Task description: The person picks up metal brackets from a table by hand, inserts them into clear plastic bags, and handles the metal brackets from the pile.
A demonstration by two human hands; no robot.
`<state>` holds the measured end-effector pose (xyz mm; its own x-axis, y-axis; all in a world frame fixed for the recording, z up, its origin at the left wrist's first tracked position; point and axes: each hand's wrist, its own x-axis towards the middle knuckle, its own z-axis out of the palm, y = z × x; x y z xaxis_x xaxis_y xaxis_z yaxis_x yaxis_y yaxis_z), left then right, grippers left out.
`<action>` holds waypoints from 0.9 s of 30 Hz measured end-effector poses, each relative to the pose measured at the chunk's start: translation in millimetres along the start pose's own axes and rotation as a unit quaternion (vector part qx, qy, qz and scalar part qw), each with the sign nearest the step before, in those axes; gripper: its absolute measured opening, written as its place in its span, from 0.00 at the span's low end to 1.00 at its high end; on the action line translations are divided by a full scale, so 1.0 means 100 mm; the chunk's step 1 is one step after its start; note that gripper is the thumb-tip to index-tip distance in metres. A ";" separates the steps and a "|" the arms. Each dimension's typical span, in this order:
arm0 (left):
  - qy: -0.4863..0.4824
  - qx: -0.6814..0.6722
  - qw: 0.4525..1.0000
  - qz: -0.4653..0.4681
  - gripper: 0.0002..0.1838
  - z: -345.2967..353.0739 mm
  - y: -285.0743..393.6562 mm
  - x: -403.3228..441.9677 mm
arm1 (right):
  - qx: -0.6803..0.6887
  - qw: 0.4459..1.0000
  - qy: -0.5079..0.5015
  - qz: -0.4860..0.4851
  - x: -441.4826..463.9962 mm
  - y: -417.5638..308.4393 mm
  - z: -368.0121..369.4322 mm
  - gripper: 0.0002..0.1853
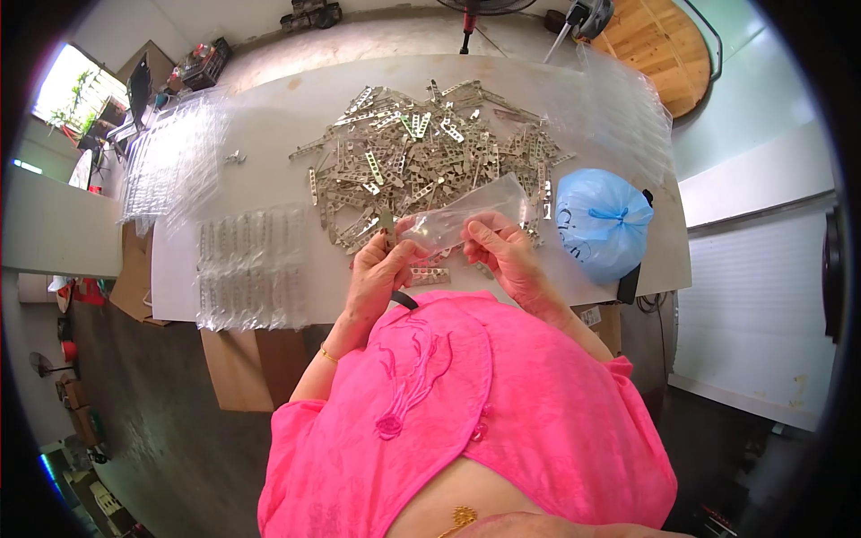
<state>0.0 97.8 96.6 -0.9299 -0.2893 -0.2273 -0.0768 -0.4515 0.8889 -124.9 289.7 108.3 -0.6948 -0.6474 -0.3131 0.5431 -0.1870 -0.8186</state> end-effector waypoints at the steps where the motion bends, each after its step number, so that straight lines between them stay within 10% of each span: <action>1: -0.015 0.003 1.000 -0.005 0.21 -0.05 0.01 -0.01 | 0.000 1.000 0.000 0.001 0.01 0.04 0.03 0.10; 27: -0.143 0.069 0.979 -0.126 0.18 -0.48 0.43 -0.11 | -0.047 0.989 0.063 -0.129 -0.01 0.04 0.27 0.06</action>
<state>24.0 40.7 118.2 -0.9365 0.0728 -0.3430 -0.3458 -0.3544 0.8688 -109.6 269.9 118.3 -0.8607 -0.4889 -0.1418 0.2990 -0.2601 -0.9181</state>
